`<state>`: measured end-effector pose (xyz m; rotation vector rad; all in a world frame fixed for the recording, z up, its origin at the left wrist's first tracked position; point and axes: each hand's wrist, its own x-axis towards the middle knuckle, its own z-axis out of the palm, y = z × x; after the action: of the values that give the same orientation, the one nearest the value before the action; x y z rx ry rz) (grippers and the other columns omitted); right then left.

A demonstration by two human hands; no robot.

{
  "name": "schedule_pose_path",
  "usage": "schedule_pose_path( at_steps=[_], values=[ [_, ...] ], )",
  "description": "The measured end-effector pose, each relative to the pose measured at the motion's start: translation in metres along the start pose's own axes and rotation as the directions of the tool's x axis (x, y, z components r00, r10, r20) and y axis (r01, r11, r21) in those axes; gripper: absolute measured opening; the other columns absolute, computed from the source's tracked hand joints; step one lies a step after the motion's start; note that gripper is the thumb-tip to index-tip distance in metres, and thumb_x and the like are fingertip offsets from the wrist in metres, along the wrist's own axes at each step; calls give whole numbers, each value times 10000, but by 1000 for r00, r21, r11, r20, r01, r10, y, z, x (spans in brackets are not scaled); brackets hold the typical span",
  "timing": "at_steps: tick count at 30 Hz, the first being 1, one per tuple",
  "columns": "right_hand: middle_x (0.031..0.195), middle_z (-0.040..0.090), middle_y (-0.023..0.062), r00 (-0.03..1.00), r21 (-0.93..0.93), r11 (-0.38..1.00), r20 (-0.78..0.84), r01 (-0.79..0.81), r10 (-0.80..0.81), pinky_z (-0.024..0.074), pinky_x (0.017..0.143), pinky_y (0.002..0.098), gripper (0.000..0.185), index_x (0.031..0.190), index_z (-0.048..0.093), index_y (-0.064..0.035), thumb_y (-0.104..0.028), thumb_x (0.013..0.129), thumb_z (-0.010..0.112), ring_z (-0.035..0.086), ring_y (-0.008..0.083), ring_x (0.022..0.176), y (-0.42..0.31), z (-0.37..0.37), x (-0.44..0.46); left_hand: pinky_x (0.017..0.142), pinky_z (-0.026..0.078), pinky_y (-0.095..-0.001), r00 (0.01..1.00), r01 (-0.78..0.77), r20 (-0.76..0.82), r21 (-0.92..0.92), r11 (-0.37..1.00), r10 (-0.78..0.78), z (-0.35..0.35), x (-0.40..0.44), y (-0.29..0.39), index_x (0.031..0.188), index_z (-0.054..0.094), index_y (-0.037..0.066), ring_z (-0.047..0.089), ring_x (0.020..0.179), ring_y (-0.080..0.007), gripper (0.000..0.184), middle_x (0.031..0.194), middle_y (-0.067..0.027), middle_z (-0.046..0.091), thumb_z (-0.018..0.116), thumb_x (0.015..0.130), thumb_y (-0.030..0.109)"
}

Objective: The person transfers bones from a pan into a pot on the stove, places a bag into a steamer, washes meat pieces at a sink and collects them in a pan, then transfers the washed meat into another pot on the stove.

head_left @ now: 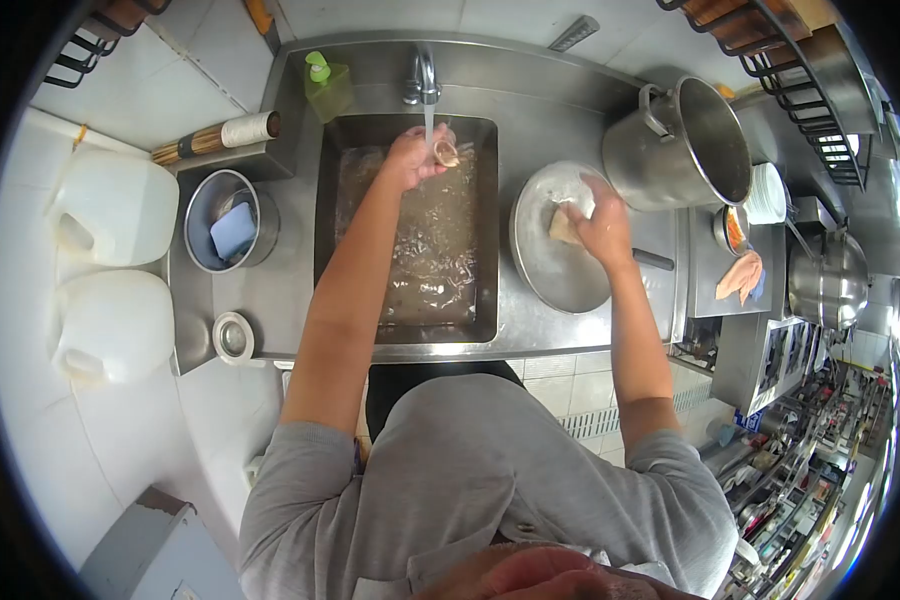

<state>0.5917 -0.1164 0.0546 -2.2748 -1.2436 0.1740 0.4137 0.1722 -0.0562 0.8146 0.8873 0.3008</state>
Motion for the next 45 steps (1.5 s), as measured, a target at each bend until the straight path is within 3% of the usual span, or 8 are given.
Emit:
schedule_pose_path(
  at_steps=[6,9,12,20,28,31,36,45],
  values=[
    [1043,712,195,995,570,818,91,-75,27,585,775,365,386,1231,632,39,-222,948,664,721,265,858,-68,113,67,827,567,-452,970,-68,215,-209,976,113,-18,-11,1,1219,585,53,666,1008,-243,374,1091,-81,659,735,886,135],
    [929,716,164,722,673,353,691,-650,13,592,652,314,351,1224,637,48,-204,982,622,714,239,741,-103,141,85,867,562,-472,934,-147,269,-309,940,234,-33,-17,4,1259,575,54,663,1025,-246,392,1117,-90,656,713,901,134],
    [871,712,136,786,756,306,617,-578,-41,578,577,273,320,1217,643,46,-184,999,593,699,206,680,-117,145,89,901,563,-472,948,-151,226,-297,943,223,-46,-39,15,1311,542,32,657,1051,-254,407,1165,-94,649,669,938,137],
    [799,668,60,766,621,610,642,-492,-36,524,528,286,502,1026,683,-30,-513,890,705,614,153,608,-128,149,90,790,604,-397,978,-147,142,-63,987,155,-49,-50,13,1287,563,8,676,975,-216,426,1132,-96,655,617,995,313],
    [774,672,71,862,736,473,495,-484,113,498,482,267,449,1045,665,-1,-440,987,592,648,150,625,-131,166,99,519,451,-237,994,-105,-13,31,994,105,-31,-41,11,1115,611,58,578,662,-101,410,819,-29,659,603,981,446],
    [903,693,86,814,750,416,579,-515,-37,503,488,282,415,1148,627,0,-384,994,587,657,163,645,-139,146,92,541,529,-276,994,-108,-13,184,977,112,-19,-46,18,1166,582,37,645,765,-151,389,909,-70,663,597,994,386],
    [1001,705,117,905,815,438,425,-378,-9,549,769,323,342,1172,625,-74,-198,872,733,700,220,886,-119,141,109,866,584,-445,960,-208,150,-184,961,237,-21,-44,16,1250,544,23,657,1041,-288,317,1141,-160,635,576,995,209],
    [1034,706,199,967,423,906,242,-34,-77,526,892,428,462,1107,651,-68,-349,762,777,682,370,975,-145,138,101,959,515,-522,918,-12,371,-330,944,142,-47,-13,2,1300,546,77,651,1076,-278,352,1198,-128,650,480,1022,281]
  ],
)
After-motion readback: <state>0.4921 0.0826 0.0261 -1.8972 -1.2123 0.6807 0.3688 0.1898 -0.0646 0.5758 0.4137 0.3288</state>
